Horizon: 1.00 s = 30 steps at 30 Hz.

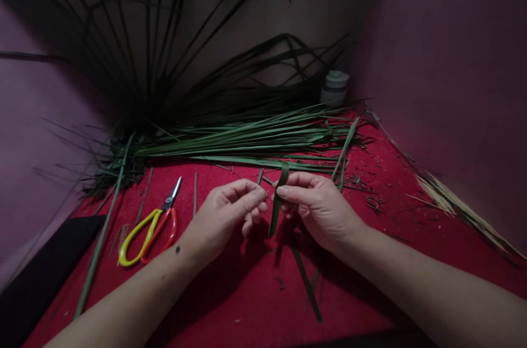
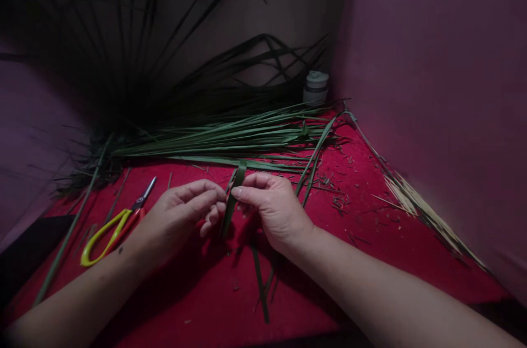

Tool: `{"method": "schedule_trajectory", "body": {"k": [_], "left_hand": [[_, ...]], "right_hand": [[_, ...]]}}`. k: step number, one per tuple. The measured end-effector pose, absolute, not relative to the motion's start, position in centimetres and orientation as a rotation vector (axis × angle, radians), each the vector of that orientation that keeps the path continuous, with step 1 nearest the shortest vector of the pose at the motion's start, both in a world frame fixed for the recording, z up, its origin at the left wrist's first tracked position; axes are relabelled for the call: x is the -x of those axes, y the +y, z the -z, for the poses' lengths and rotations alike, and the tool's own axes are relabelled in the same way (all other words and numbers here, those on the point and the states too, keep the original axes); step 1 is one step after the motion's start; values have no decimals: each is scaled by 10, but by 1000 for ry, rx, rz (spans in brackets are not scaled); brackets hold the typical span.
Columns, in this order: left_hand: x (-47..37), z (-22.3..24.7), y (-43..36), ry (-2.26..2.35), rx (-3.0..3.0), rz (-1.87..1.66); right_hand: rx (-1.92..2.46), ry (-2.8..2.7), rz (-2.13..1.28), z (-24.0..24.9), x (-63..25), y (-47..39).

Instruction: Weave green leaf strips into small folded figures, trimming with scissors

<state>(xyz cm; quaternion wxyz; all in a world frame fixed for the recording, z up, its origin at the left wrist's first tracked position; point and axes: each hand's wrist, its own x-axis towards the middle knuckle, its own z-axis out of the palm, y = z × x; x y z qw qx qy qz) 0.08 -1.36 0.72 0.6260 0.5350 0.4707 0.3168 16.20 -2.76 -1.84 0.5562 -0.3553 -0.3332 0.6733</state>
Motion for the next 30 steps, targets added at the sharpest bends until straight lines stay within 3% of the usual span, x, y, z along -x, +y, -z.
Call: {"method": "schedule_trajectory", "body": {"k": [6, 12, 30], "left_hand": [[-1, -4, -19, 1045, -1693, -930], [4, 5, -17, 897, -2344, -917], [6, 8, -14, 759, -2634, -913]], "right_hand": [[878, -641, -1743, 22, -159, -28], [915, -571, -1832, 25, -160, -27], [903, -552, -1824, 25, -160, -27]]}}
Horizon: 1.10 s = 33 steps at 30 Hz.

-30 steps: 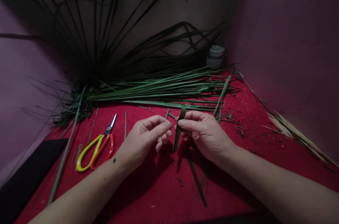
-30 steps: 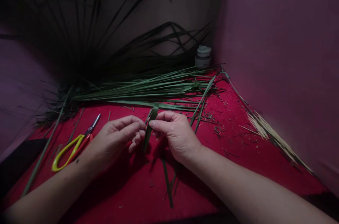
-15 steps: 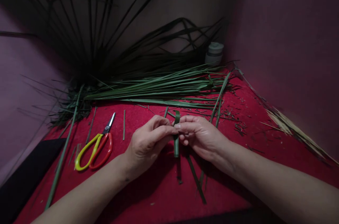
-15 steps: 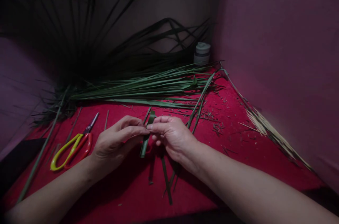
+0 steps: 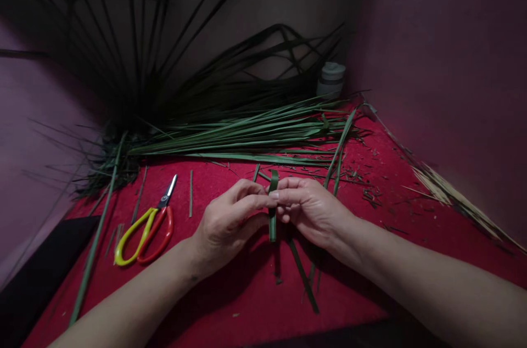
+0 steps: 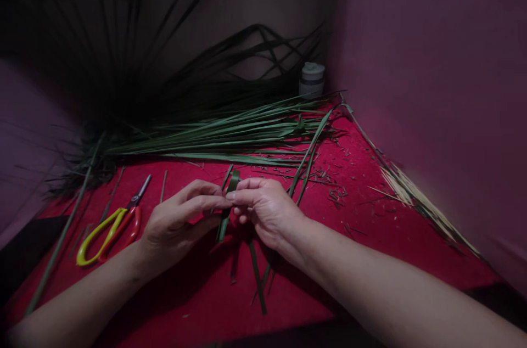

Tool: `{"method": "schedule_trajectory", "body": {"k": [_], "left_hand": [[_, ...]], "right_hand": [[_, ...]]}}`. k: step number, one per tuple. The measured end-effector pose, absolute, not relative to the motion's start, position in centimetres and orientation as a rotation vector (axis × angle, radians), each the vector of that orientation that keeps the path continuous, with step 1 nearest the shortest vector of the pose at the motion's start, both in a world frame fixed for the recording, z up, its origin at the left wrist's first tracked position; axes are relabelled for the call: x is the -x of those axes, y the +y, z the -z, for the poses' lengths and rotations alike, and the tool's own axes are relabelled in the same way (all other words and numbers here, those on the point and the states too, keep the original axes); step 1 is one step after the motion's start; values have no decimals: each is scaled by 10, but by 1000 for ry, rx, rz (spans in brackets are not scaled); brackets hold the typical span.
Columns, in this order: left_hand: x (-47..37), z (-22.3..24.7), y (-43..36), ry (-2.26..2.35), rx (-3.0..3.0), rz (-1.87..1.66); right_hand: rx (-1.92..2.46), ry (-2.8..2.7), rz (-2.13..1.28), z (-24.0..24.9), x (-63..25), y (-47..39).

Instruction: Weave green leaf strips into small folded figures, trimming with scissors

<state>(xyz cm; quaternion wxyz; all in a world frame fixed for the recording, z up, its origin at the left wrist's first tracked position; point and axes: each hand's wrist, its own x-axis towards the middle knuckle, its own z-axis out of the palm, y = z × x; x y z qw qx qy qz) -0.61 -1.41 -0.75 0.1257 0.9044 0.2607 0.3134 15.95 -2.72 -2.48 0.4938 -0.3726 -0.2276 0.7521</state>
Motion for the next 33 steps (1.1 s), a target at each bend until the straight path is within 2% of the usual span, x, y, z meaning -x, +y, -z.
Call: {"method": "schedule_trajectory", "body": {"k": [22, 33], "left_hand": [[6, 13, -16, 699, -2634, -999], [3, -6, -15, 463, -2949, -1049]], "right_hand": [[923, -589, -1795, 25, -158, -27], [795, -583, -1780, 22, -159, -29]]}}
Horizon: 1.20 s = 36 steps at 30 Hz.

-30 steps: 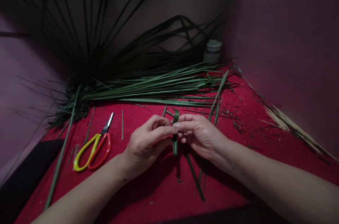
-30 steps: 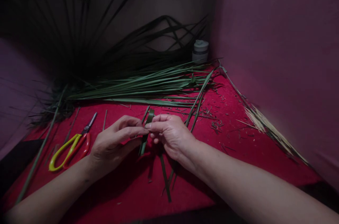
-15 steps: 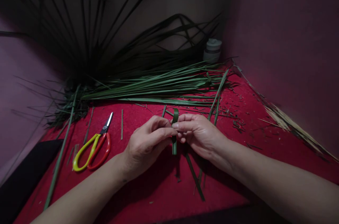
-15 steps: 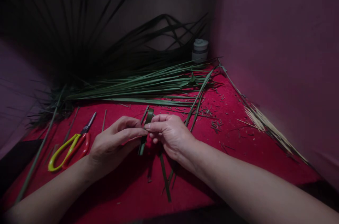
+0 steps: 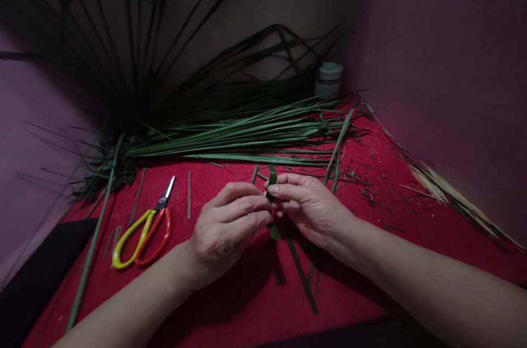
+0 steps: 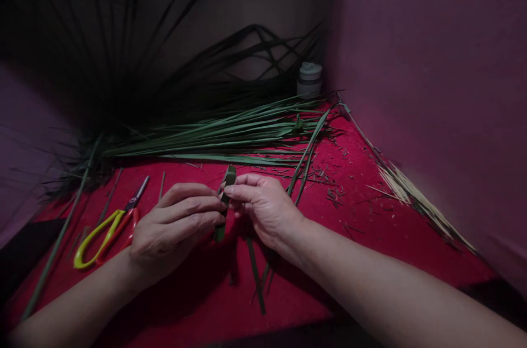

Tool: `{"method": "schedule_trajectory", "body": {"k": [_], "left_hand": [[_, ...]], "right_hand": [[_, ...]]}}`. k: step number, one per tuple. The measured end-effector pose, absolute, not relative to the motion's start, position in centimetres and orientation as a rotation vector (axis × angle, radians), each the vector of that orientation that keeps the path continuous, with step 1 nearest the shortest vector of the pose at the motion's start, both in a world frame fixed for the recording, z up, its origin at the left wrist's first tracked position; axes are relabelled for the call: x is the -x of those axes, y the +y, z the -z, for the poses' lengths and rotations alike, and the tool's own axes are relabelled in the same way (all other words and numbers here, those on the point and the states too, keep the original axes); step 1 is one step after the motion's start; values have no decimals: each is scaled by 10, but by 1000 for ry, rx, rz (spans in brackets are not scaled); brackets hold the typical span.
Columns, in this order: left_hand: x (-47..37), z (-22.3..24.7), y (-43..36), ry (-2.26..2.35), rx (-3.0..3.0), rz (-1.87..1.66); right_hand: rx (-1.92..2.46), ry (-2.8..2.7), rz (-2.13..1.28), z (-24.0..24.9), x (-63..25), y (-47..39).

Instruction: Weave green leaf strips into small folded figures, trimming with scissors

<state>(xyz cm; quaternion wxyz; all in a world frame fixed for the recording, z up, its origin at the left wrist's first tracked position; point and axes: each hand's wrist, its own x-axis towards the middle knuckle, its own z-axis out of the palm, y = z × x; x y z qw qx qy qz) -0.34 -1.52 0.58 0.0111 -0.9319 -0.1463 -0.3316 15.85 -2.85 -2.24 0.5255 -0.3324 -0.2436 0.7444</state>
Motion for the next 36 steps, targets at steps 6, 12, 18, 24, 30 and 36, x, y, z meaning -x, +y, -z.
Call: {"method": "schedule_trajectory", "body": {"k": [6, 12, 18, 24, 30, 36], "left_hand": [[1, -2, -15, -376, 3003, 998], [1, 1, -15, -365, 3041, 1011], [1, -4, -17, -456, 3092, 1029], [0, -8, -19, -860, 3203, 1131], [2, -5, -18, -1535, 3291, 1115], [-2, -5, -21, -1819, 3310, 1119]], "right_hand": [[822, -660, -1667, 22, -160, -25], [983, -813, -1534, 22, -163, -25], [1036, -851, -1496, 19, -162, -27], [951, -767, -1573, 21, -160, -27], [930, -879, -1606, 22, -162, -27], [1028, -1008, -1538, 17, -161, -29]]}}
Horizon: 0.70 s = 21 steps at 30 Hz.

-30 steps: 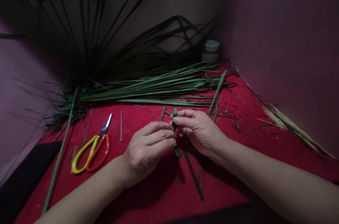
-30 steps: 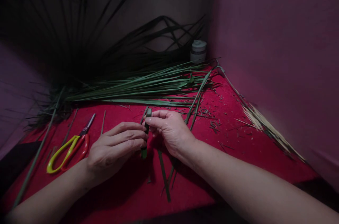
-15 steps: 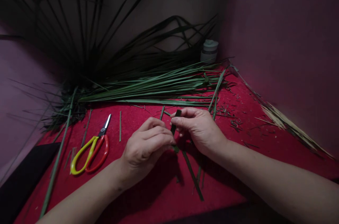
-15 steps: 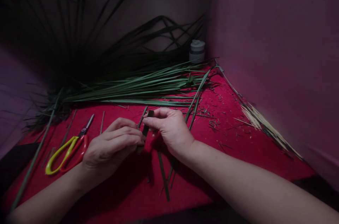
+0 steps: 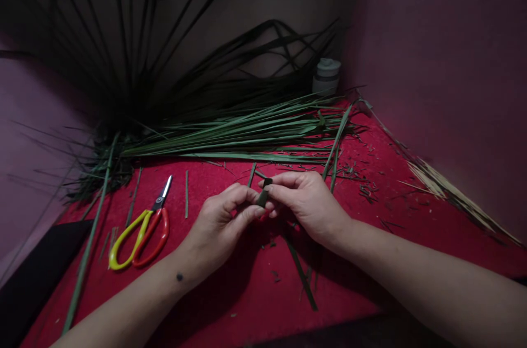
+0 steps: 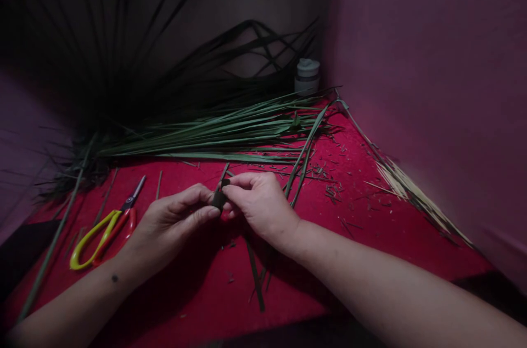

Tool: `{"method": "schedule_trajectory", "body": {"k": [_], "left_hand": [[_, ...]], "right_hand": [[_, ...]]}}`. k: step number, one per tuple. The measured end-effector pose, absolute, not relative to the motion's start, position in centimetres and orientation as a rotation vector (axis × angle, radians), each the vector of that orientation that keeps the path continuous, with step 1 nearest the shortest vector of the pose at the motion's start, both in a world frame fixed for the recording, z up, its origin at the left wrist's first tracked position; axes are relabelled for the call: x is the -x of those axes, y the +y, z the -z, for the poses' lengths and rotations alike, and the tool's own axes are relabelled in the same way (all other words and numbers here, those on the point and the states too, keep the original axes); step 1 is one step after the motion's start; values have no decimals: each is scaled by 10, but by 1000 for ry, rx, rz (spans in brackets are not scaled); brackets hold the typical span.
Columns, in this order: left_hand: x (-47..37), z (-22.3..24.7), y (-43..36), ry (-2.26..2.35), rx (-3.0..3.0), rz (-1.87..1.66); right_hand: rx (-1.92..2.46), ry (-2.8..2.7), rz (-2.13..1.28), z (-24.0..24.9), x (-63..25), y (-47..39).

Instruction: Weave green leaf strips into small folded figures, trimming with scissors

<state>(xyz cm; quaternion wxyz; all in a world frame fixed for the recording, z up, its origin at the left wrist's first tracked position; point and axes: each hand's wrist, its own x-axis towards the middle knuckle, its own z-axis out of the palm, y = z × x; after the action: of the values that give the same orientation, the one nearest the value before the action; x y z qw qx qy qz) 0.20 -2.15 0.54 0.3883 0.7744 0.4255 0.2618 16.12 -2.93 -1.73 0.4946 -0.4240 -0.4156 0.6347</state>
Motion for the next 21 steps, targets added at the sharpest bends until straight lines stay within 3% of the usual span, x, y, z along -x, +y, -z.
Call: {"method": "schedule_trajectory", "body": {"k": [21], "left_hand": [[-5, -9, -21, 1305, -1426, -700]], "right_hand": [[1004, -1321, -1255, 31, -154, -36]]}}
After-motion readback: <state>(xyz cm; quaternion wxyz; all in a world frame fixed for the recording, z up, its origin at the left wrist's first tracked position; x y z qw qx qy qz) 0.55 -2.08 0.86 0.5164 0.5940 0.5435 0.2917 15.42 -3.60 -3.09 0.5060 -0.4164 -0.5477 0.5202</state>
